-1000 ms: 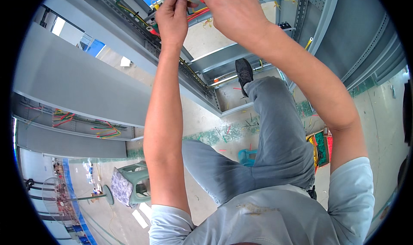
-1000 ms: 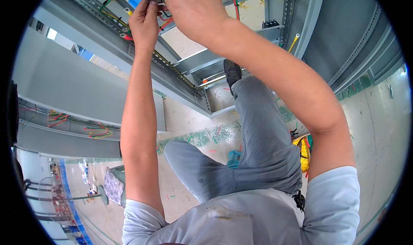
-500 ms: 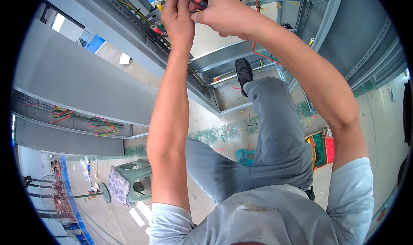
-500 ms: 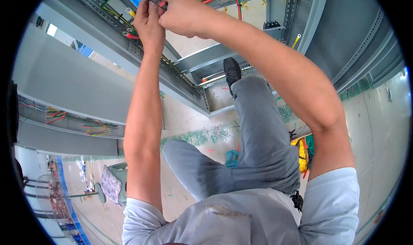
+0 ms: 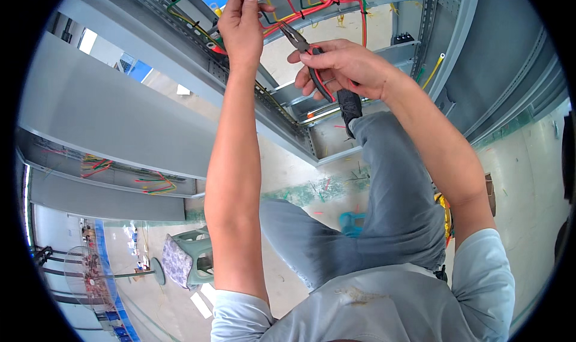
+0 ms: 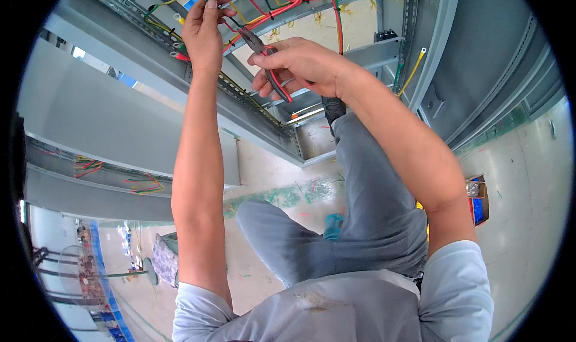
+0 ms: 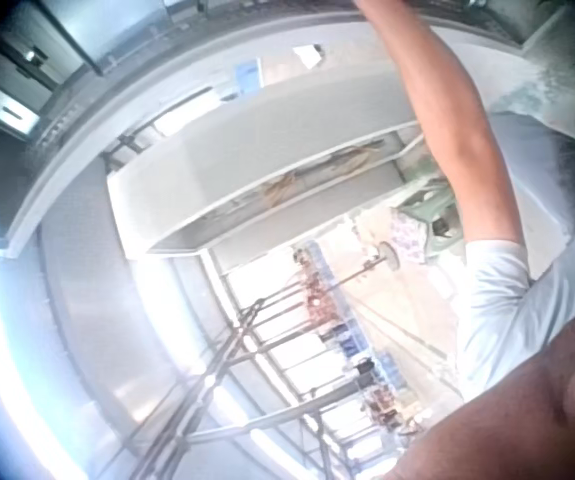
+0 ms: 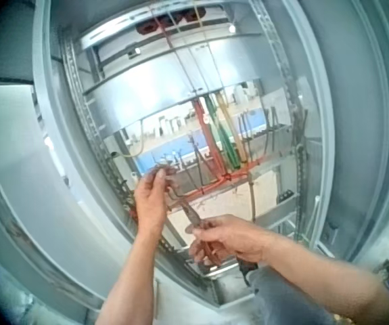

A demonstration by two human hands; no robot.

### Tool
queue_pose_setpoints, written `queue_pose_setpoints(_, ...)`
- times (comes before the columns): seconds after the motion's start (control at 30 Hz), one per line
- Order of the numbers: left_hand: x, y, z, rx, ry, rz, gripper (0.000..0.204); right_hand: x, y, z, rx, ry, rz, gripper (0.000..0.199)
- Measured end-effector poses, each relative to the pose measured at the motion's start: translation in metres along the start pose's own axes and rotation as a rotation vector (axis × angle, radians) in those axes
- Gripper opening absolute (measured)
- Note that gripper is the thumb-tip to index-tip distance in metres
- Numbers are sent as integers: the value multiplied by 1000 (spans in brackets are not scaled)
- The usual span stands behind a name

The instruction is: The person uses pliers to strip insulation from multiple colored wires and connects them to terminals inside an open electrical cabinet. The person handles red, green, yellow, and other colored wires one at a time, stripping and inserting them into terminal blocks.

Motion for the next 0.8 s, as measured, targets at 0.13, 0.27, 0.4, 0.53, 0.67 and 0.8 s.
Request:
queue_pose_setpoints(0.13, 0, -1, 1, -26, -15, -6, 30, 0, -19, -1, 163, 19, 64, 48)
queue_pose_setpoints(0.27, 1, -1, 2, -45, -13, 9, 30, -5, -43, 1, 387, 96, 112, 43)
queue_pose_setpoints(0.4, 1, 2, 1, -24, -24, -15, 28, -15, -54, 1, 395, 108, 150, 43)
queue_pose_setpoints(0.53, 2, 2, 1, -5, -27, -8, 25, -21, -70, 8, 607, 190, 236, 38)
queue_pose_setpoints(0.67, 5, 2, 3, -42, -58, -2, 25, -24, -71, 7, 419, 94, 121, 31)
queue_pose_setpoints(0.8, 7, 2, 2, -4, -63, -1, 26, -28, -65, 1, 244, -40, 55, 29)
Point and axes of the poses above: each hand's wrist, its own x-axis away from the middle knuckle, its own z-axis out of the back of the hand, y = z × x, the point moved 7 cm from there along -x, towards the middle knuckle, and after that the axes turned 6 degrees about -x, right-handed, at the moved point
